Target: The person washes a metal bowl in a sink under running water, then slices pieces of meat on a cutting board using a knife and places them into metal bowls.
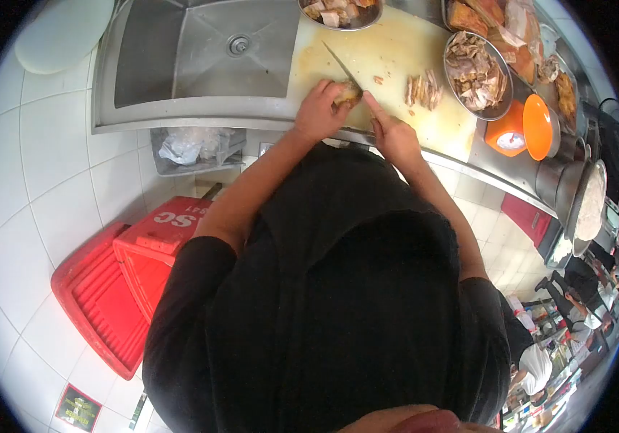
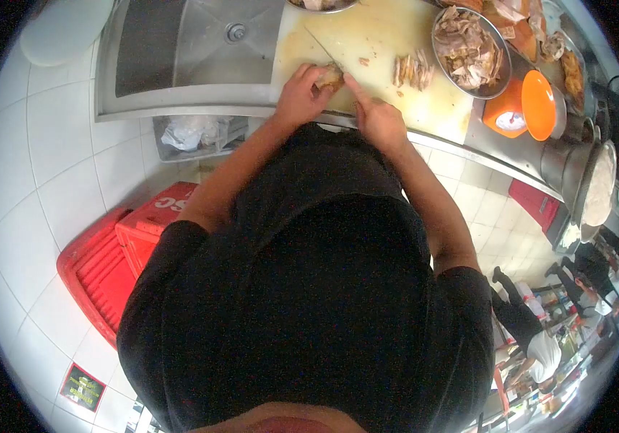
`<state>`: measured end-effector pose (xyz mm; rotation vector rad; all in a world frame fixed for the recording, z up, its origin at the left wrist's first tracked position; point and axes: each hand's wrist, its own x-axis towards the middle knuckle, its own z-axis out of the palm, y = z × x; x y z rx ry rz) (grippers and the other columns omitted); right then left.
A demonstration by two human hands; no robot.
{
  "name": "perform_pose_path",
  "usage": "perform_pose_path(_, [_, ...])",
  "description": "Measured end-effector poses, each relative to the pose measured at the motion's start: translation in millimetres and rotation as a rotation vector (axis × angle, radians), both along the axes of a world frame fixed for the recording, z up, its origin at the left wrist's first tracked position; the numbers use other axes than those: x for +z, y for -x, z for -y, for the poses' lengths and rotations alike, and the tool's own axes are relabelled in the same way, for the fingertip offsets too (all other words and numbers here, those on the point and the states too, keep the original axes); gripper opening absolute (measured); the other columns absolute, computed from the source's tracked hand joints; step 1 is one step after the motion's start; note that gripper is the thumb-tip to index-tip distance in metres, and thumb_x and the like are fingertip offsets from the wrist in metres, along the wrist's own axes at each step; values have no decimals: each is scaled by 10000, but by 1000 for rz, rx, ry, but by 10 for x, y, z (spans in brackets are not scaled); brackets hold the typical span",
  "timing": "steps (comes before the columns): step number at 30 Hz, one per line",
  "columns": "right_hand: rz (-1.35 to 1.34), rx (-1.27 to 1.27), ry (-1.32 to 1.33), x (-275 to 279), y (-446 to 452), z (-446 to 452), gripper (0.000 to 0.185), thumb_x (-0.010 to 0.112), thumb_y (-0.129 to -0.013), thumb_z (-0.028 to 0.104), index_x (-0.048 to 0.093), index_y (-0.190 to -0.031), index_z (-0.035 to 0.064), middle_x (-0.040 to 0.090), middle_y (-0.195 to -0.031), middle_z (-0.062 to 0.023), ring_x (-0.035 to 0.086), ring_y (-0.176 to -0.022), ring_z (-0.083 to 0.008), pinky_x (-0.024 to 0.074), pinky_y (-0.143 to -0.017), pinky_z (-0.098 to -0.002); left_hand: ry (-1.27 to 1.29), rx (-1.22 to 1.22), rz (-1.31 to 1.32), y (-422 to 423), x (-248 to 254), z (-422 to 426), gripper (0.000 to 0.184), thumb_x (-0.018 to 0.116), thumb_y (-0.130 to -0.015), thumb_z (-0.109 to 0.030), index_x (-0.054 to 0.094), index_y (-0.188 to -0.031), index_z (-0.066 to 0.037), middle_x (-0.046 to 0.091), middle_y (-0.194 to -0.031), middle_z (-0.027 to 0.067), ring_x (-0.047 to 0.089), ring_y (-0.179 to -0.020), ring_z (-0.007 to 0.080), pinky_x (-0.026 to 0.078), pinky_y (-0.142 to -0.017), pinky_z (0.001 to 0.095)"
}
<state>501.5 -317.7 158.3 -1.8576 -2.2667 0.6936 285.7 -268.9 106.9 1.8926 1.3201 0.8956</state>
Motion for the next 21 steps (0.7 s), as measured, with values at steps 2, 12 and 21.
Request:
perform_pose_path(2, [-33,14,-1,-54,-27,-93,689,630,-994,145,387,-1608,345,705,-781,-228,707,-714,-419,573,-693,-516,-43,18,-35,3,-34,-60,384,757,-868,-178,643,-1214,-57,625,-1140,178,658,-1007,386,555,-857,457])
perform_pose_path(12, [-56,-50,-67,165,-51,-92,677,655,-984,165,420,-1588,358,685,-730,-233,699,-684,-422,571,-657,-513,-7,9,-50,-15,-2,-8,362,753,-851,-217,673,-1176,-79,617,-1156,166,640,-1066,394,543,-904,485])
perform_pose_path(21, [34,81,3,281,-28,-7,715,621,-1004,221,307,-1633,350,707,-777,-219,706,-699,-404,580,-672,-521,-119,-22,-134,-23,1,-95,322,776,-847,-220,675,-1139,-127,646,-1117,130,686,-953,392,578,-805,466])
